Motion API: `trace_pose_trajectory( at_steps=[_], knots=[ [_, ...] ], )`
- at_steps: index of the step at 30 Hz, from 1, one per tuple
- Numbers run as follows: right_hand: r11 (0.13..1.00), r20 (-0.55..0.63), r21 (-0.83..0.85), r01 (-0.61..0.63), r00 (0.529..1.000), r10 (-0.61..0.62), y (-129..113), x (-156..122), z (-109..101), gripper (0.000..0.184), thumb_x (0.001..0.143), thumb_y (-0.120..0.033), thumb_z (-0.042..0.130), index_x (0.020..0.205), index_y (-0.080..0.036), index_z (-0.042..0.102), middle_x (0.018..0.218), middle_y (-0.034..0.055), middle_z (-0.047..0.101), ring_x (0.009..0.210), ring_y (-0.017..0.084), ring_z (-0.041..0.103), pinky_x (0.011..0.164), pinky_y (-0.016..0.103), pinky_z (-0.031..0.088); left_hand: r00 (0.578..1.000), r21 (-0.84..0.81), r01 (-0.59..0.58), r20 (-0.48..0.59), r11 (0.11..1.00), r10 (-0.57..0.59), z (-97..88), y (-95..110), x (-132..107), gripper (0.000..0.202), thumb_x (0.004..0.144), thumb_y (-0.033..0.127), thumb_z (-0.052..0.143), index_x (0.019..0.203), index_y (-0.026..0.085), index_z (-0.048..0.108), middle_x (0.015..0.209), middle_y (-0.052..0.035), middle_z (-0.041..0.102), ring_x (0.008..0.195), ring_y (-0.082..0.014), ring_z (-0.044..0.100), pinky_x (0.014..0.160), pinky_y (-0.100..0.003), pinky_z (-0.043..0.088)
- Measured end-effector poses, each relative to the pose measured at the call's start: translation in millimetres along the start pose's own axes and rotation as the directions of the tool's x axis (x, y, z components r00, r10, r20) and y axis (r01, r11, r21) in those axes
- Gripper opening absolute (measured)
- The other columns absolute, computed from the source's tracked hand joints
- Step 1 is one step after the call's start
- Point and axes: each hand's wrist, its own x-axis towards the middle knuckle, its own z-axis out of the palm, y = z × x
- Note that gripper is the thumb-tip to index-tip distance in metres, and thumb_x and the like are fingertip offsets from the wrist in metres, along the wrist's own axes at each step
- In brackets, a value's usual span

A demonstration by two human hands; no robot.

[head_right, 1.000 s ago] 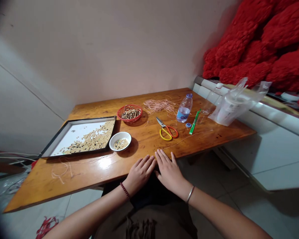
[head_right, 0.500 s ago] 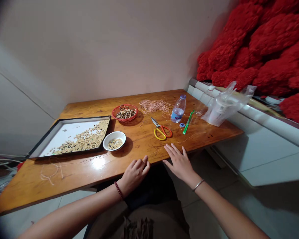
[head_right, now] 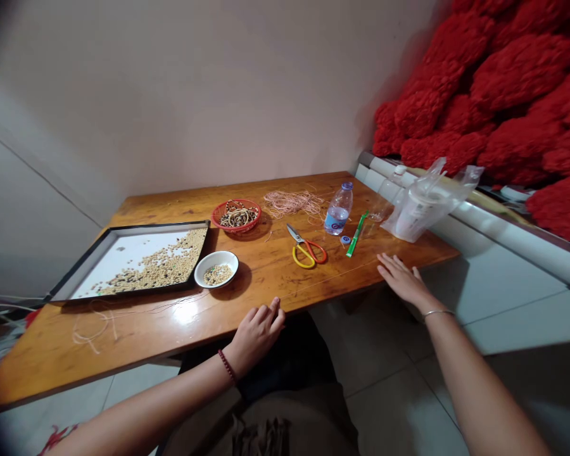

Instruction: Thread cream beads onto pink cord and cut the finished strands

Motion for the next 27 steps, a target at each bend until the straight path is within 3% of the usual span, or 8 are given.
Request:
trace_pose_trajectory(
  at_steps=[5, 10, 15, 19, 23, 27],
  knots=[
    [0.997, 0.002, -0.025, -0.075, 0.997, 0.075, 35, 12, -6, 0.062, 0.092, -0.058, 0.018, 0.146, -0.030, 0.029, 0.153, 0.0049, 0.027, 0.140, 0.034, 0.023, 0.104, 0.069, 0.021, 1.000, -0.044, -0.008, -0.010, 0.999, 0.007, -0.6, -7, 0, 0.027, 0.090, 0.020, 0.048, 0.117, 0.017, 0.053, 0.132, -0.0133, 0.053, 0.089, -0.0197, 0.054, 0.071, -0.032, 0.043],
    [0.994, -0.023, -0.058, -0.097, 0.995, 0.096, 24, 8, -2, 0.067, 0.091, -0.060, 0.018, 0.147, -0.024, 0.028, 0.153, 0.0075, 0.025, 0.140, 0.035, 0.021, 0.103, 0.071, 0.019, 0.999, -0.106, 0.002, -0.044, 0.994, -0.007, -5.1, -20, -3, 0.027, 0.092, 0.023, 0.047, 0.117, 0.017, 0.055, 0.127, -0.0085, 0.058, 0.090, -0.0190, 0.055, 0.072, -0.033, 0.043],
    [0.987, -0.082, -0.153, -0.048, 0.996, 0.036, -15, -7, 4, 0.064, 0.091, -0.058, 0.020, 0.144, -0.026, 0.035, 0.155, 0.0043, 0.023, 0.142, 0.034, 0.017, 0.104, 0.071, 0.018, 0.992, -0.116, 0.097, -0.074, 0.989, -0.106, -13.1, -30, -24, 0.032, 0.093, 0.032, 0.046, 0.119, 0.016, 0.055, 0.122, -0.0078, 0.062, 0.092, -0.0198, 0.057, 0.074, -0.034, 0.043],
    [0.969, -0.059, -0.195, 0.154, 0.984, -0.169, -72, -33, 13, 0.068, 0.090, -0.058, 0.023, 0.147, -0.021, 0.029, 0.153, 0.0071, 0.027, 0.142, 0.034, 0.019, 0.105, 0.069, 0.019, 0.978, -0.088, 0.195, -0.051, 0.977, -0.200, -24.9, -44, -55, 0.036, 0.093, 0.034, 0.048, 0.124, 0.016, 0.054, 0.117, -0.0076, 0.065, 0.095, -0.0208, 0.058, 0.078, -0.034, 0.043],
    [0.920, -0.038, -0.203, 0.336, 0.936, -0.350, -125, -58, 22, 0.078, 0.088, -0.064, 0.024, 0.149, -0.015, 0.024, 0.153, 0.0092, 0.026, 0.142, 0.031, 0.020, 0.109, 0.063, 0.021, 0.958, -0.025, 0.282, -0.045, 0.959, -0.283, -39.2, -63, -92, 0.042, 0.092, 0.034, 0.051, 0.129, 0.016, 0.052, 0.112, -0.0078, 0.068, 0.097, -0.0215, 0.058, 0.083, -0.034, 0.043],
    [0.908, -0.036, -0.197, 0.371, 0.922, -0.384, -143, -59, 24, 0.080, 0.087, -0.066, 0.024, 0.148, -0.014, 0.025, 0.152, 0.0116, 0.027, 0.141, 0.033, 0.021, 0.109, 0.063, 0.021, 0.937, 0.040, 0.350, -0.012, 0.936, -0.350, -48.5, -79, -125, 0.044, 0.091, 0.034, 0.052, 0.132, 0.019, 0.051, 0.113, -0.0069, 0.068, 0.093, -0.0217, 0.060, 0.081, -0.035, 0.044]
  ],
)
